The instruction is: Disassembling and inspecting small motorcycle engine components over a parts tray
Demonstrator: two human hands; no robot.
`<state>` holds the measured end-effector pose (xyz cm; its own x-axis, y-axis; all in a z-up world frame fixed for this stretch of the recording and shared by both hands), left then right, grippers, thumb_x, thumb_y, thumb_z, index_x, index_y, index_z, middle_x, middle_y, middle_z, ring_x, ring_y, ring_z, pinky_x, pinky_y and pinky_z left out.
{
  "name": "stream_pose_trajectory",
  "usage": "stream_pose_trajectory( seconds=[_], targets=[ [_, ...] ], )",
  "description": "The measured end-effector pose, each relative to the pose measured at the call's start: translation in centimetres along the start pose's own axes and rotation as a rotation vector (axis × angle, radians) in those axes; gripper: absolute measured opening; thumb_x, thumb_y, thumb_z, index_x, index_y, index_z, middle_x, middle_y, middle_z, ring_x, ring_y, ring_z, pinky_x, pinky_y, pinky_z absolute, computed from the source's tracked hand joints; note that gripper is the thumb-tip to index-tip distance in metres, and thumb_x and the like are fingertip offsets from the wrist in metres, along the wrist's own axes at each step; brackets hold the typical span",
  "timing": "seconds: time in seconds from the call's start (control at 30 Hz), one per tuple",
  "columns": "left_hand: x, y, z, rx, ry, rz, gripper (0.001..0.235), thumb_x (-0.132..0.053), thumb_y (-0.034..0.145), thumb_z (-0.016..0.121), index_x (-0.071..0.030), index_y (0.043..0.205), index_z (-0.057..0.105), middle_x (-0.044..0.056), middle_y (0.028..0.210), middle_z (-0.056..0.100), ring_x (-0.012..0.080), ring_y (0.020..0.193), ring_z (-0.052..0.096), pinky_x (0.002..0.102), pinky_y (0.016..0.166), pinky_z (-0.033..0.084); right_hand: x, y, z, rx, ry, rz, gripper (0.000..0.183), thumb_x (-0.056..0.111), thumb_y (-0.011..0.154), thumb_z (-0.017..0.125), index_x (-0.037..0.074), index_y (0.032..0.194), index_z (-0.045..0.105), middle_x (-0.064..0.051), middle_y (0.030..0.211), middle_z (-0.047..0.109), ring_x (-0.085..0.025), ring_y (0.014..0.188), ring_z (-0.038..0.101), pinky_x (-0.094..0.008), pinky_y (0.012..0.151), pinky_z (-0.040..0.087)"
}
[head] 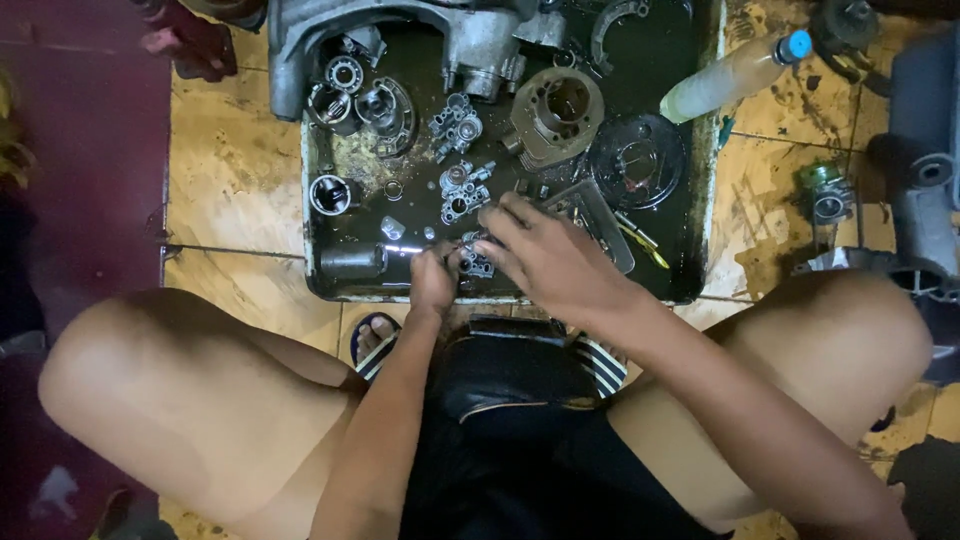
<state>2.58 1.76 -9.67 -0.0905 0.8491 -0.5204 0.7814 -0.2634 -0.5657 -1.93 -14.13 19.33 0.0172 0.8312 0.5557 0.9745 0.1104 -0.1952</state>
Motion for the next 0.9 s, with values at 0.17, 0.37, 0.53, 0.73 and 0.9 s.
stream_pose_trajectory(
  seconds=[0.17, 0.37, 0.53, 0.73, 0.9],
  targets=[
    [0.1, -1.3, -0.7, -0.022, 0.033, 0.090, 0.035, -0.034, 0.100, 0.063, -0.002, 0.103, 0.078, 0.025, 0.107, 0.073, 0.0419, 0.114, 0.066, 0.049, 0.103, 0.055, 0.3, 0.1, -0.1, 0.087, -0.013, -0.002, 0.041, 0.027, 0.107, 0.042, 0.003, 0.140, 0.047, -0.037, 0.134, 0.055, -0.055, 0.094, 0.070, -0.060, 0.070, 0.061],
    [0.1, -2.0, 1.0, -0.108, -0.212, 0.224, 0.027, -0.026, 0.095, 0.074, -0.004, 0.110, 0.075, 0.023, 0.110, 0.073, 0.0411, 0.114, 0.067, 0.051, 0.098, 0.055, 1.1, 0.4, -0.1, 0.122, -0.019, -0.095, 0.041, 0.024, 0.108, 0.038, -0.004, 0.135, 0.051, -0.039, 0.129, 0.057, -0.055, 0.101, 0.068, -0.057, 0.077, 0.060],
    [0.1, -2.2, 1.3, -0.178, -0.300, 0.219, 0.023, -0.021, 0.093, 0.076, -0.003, 0.108, 0.075, 0.023, 0.107, 0.073, 0.0428, 0.112, 0.066, 0.053, 0.102, 0.052, 1.2, 0.7, -0.4, 0.138, 0.010, -0.165, 0.040, 0.018, 0.107, 0.038, -0.008, 0.134, 0.052, -0.040, 0.129, 0.057, -0.056, 0.105, 0.066, -0.057, 0.082, 0.058],
    [0.4, -2.4, 1.9, -0.216, -0.263, 0.294, 0.022, -0.018, 0.092, 0.077, -0.003, 0.108, 0.073, 0.023, 0.105, 0.073, 0.0444, 0.108, 0.066, 0.055, 0.097, 0.054, 1.5, 0.5, -0.5, 0.137, -0.008, -0.167, 0.043, 0.022, 0.108, 0.038, -0.009, 0.133, 0.054, -0.039, 0.123, 0.061, -0.055, 0.101, 0.067, -0.056, 0.079, 0.058],
    [2.6, -0.3, 3.9, -0.273, -0.215, 0.399, 0.018, -0.018, 0.092, 0.076, -0.005, 0.105, 0.075, 0.022, 0.098, 0.074, 0.0448, 0.101, 0.068, 0.053, 0.091, 0.055, 0.5, 0.2, 0.7, 0.065, -0.196, -0.141, 0.043, 0.030, 0.109, 0.043, -0.001, 0.136, 0.054, -0.032, 0.123, 0.064, -0.048, 0.102, 0.070, -0.052, 0.078, 0.060]
  ],
)
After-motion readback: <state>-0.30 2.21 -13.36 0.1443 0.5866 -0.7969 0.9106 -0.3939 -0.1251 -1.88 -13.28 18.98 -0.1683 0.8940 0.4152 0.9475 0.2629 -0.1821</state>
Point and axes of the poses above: each hand's wrist, its own y-axis towards the middle knuckle, its own z-axis out of the palm, x = y × z, the point moved 4 cm from there along y, towards the middle knuckle
